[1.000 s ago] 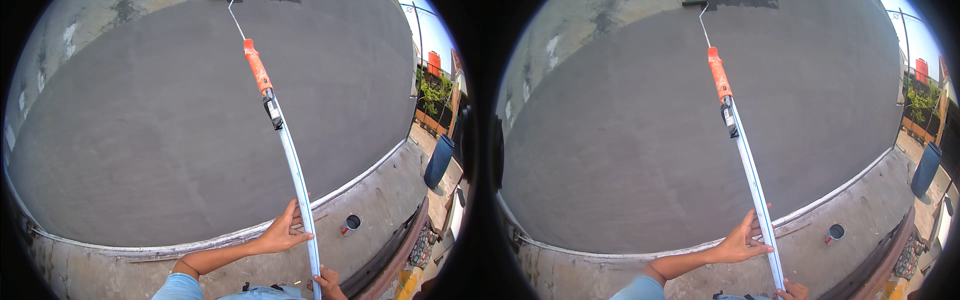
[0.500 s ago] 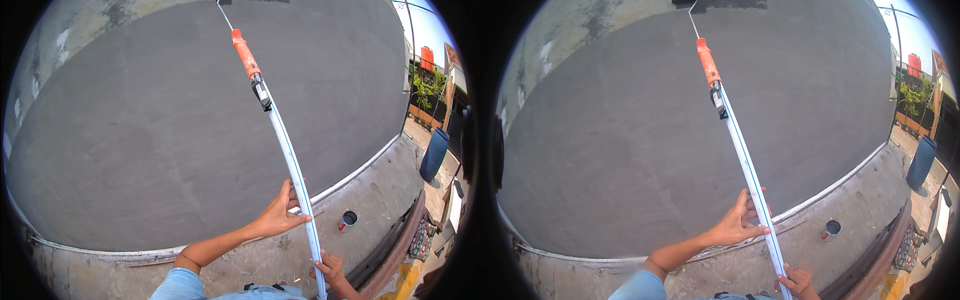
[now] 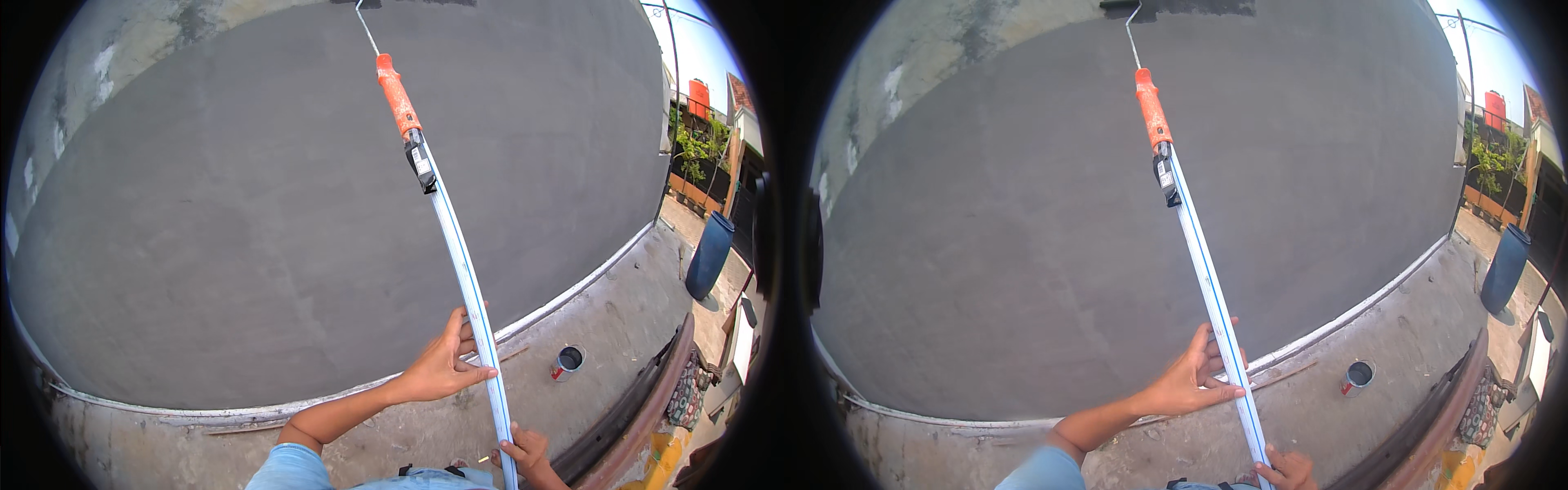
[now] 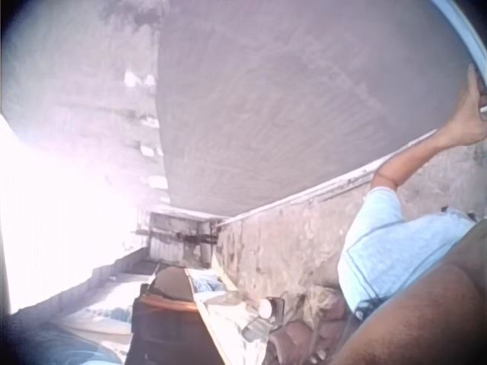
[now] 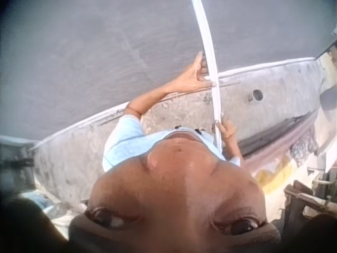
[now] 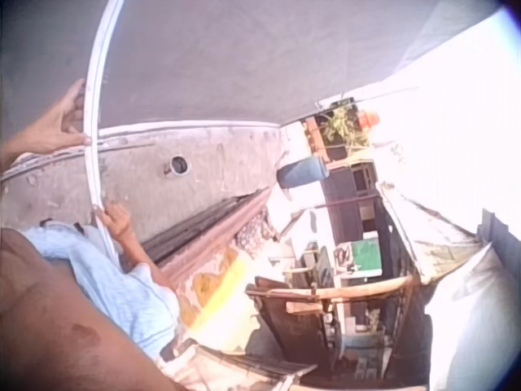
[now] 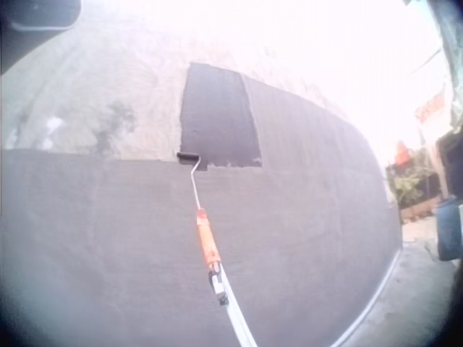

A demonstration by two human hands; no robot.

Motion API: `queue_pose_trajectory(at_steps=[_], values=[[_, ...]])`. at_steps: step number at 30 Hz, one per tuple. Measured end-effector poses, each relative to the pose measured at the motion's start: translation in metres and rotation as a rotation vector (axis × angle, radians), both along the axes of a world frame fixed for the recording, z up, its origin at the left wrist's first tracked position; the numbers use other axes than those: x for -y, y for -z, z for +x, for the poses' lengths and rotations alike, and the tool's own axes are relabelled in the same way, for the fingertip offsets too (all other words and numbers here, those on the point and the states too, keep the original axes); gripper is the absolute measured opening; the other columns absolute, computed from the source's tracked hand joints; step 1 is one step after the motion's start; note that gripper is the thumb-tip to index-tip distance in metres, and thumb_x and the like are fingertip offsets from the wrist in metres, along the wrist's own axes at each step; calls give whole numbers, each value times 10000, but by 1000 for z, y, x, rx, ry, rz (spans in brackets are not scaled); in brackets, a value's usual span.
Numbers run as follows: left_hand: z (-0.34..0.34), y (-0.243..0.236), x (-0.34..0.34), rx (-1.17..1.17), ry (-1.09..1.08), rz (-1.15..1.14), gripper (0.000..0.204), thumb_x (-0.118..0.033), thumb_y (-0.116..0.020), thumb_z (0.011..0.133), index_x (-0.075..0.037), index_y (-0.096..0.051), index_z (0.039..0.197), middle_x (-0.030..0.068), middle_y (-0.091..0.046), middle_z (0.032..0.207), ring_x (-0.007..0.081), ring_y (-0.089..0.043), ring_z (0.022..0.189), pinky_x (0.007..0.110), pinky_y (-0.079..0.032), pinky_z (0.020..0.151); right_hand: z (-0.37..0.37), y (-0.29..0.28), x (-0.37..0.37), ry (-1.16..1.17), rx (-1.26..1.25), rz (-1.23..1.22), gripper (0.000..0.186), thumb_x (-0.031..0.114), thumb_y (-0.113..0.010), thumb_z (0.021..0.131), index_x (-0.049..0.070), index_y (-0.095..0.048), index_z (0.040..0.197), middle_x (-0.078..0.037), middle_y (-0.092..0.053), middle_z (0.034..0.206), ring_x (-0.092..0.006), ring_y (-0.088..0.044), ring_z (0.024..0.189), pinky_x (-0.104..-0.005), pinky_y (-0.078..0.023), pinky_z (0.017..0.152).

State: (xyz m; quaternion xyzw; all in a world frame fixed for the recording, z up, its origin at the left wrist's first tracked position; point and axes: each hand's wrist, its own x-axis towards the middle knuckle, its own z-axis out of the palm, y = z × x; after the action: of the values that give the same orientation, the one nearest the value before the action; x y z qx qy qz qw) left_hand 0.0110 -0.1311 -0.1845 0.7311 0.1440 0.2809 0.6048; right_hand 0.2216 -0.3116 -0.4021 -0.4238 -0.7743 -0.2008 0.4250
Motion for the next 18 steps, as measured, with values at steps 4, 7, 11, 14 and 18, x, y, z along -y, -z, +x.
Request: queue_pose_trajectory(at_steps=[4, 7, 11, 14, 18], values=[[-9, 21, 11, -15, 17, -55, 936, -68, -725, 871, -64, -36, 1503, 162, -484, 1201, 278, -526, 1224, 449, -577, 954, -15, -2, 22, -102, -107, -140, 287, 66, -761, 766, 149, -656, 1021, -114, -646, 805, -296, -596, 614, -407, -450, 482], [-11, 28, 12, -15, -6, -52, 957, -70, -717, 877, -56, 2, 1508, 177, -470, 1230, 293, -504, 1255, 452, -575, 956, -16, 4, 12, -99, -75, -50, 371, 113, -794, 735, 158, -633, 1066, -144, -631, 924, -278, -600, 600, -377, -460, 484], [-15, 8, 12, 94, -147, 69, 968, -100, -717, 884, -47, 19, 1511, 194, -453, 1252, 298, -512, 1245, 455, -565, 962, -17, -24, -26, -68, -16, 74, 592, 182, -846, 679, 178, -551, 1192, -236, -593, 1284, -233, -648, 606, -308, -518, 510], [-21, 5, 14, 128, -220, 196, 953, -134, -709, 897, -41, 13, 1512, 201, -446, 1268, 297, -520, 1236, 454, -554, 972, -35, -79, -62, -75, -62, 156, 577, 156, -834, 686, 155, -562, 1195, -253, -592, 1296, -230, -661, 622, -309, -530, 520], [-33, 34, 20, 168, -284, 211, 879, -166, -692, 916, -44, -56, 1511, 192, -455, 1276, 283, -524, 1234, 444, -544, 981, -51, -131, -117, -22, -95, 344, 502, 135, -812, 689, 159, -670, 1170, -221, -618, 1303, -152, -630, 551, -232, -472, 497]])
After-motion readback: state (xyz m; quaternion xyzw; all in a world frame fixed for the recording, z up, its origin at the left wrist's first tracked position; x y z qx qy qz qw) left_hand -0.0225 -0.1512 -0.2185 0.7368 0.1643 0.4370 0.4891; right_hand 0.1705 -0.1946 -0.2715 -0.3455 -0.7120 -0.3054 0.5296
